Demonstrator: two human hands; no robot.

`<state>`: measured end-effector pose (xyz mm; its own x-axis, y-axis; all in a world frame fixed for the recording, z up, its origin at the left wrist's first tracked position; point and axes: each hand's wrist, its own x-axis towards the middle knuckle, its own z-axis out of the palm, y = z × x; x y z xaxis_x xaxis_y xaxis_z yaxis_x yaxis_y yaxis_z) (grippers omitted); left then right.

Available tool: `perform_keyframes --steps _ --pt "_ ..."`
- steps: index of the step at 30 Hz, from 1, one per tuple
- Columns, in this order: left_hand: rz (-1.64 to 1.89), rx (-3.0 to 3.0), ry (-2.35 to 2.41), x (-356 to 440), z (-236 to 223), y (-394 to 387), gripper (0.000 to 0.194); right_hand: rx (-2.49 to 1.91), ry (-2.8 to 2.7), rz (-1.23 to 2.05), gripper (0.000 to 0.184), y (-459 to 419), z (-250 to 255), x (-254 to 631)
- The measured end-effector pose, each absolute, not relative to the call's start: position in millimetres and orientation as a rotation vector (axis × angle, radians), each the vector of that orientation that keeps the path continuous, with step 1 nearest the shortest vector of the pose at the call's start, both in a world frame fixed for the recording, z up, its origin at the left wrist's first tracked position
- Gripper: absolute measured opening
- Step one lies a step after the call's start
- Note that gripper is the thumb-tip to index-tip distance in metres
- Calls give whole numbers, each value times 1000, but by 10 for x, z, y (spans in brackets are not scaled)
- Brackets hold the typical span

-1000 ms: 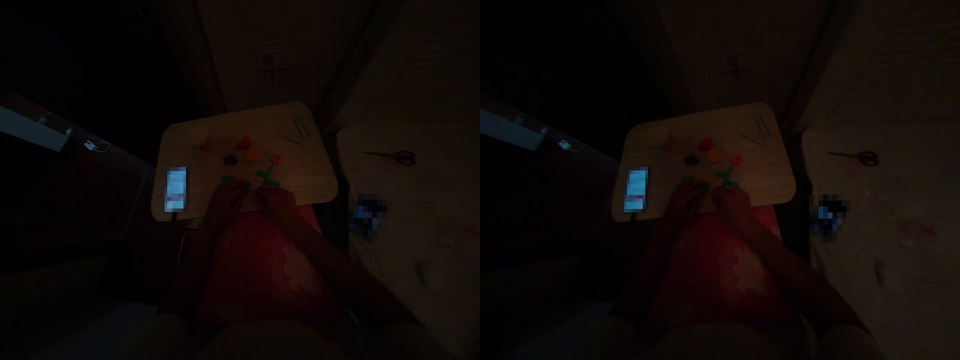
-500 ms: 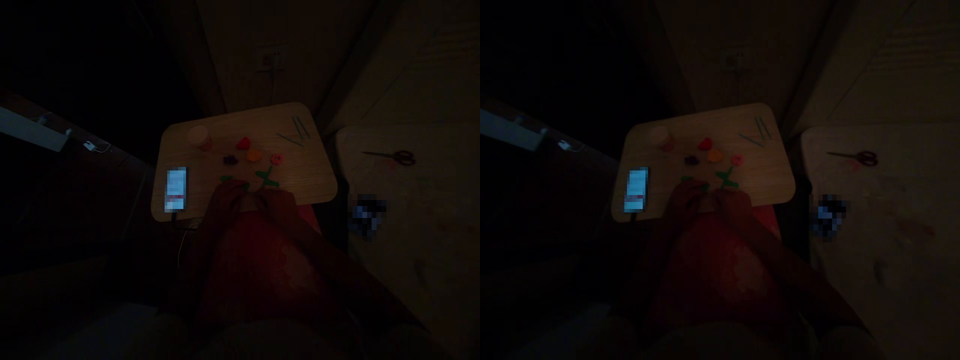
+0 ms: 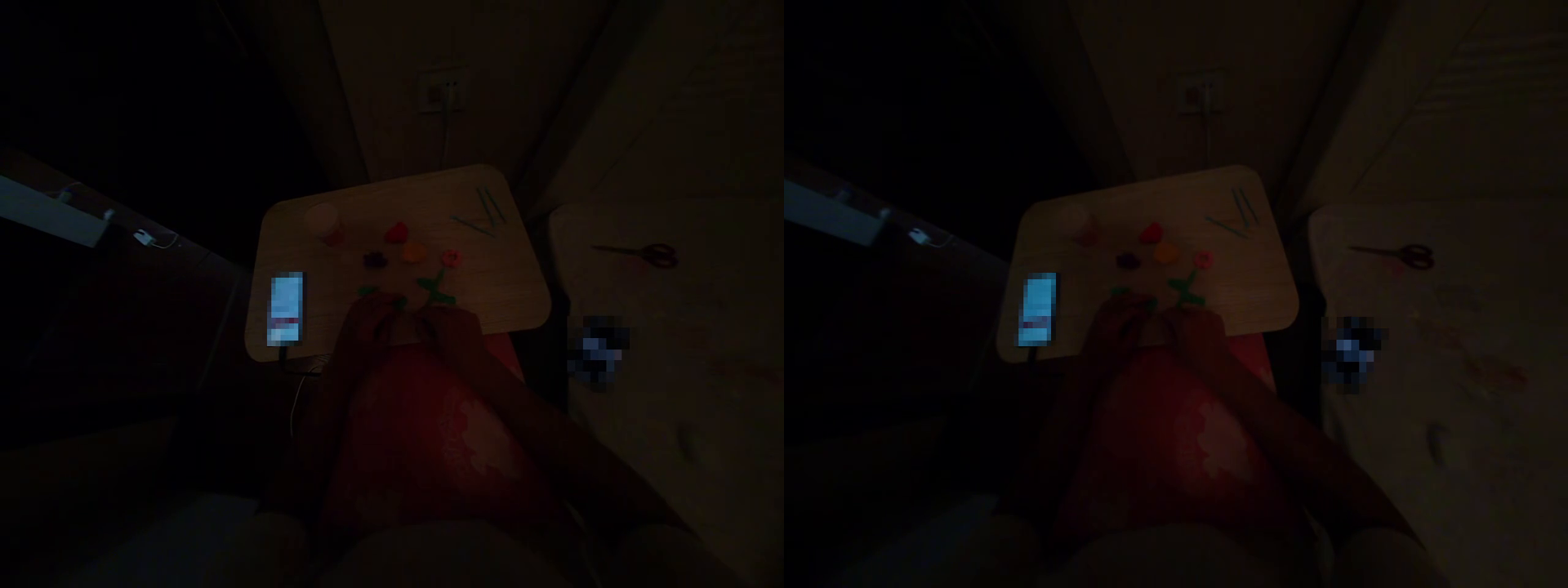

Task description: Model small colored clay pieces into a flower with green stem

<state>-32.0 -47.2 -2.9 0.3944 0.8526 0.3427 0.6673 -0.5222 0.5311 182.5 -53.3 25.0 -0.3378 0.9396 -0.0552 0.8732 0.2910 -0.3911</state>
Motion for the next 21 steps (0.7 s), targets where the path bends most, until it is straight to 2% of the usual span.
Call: perform_keyframes --steps 9,15,21 --pt "850 2342 1319 -319 -35 -475 19 -1691 -2332 536 32 -542 251 1843" --pt "859 2143 1459 -300 45 -475 26 -1657 -2176 519 33 -564 235 1871" --pt "875 2047 1517 -230 127 -330 18 -1619 -2112 562 34 -590 304 1878"
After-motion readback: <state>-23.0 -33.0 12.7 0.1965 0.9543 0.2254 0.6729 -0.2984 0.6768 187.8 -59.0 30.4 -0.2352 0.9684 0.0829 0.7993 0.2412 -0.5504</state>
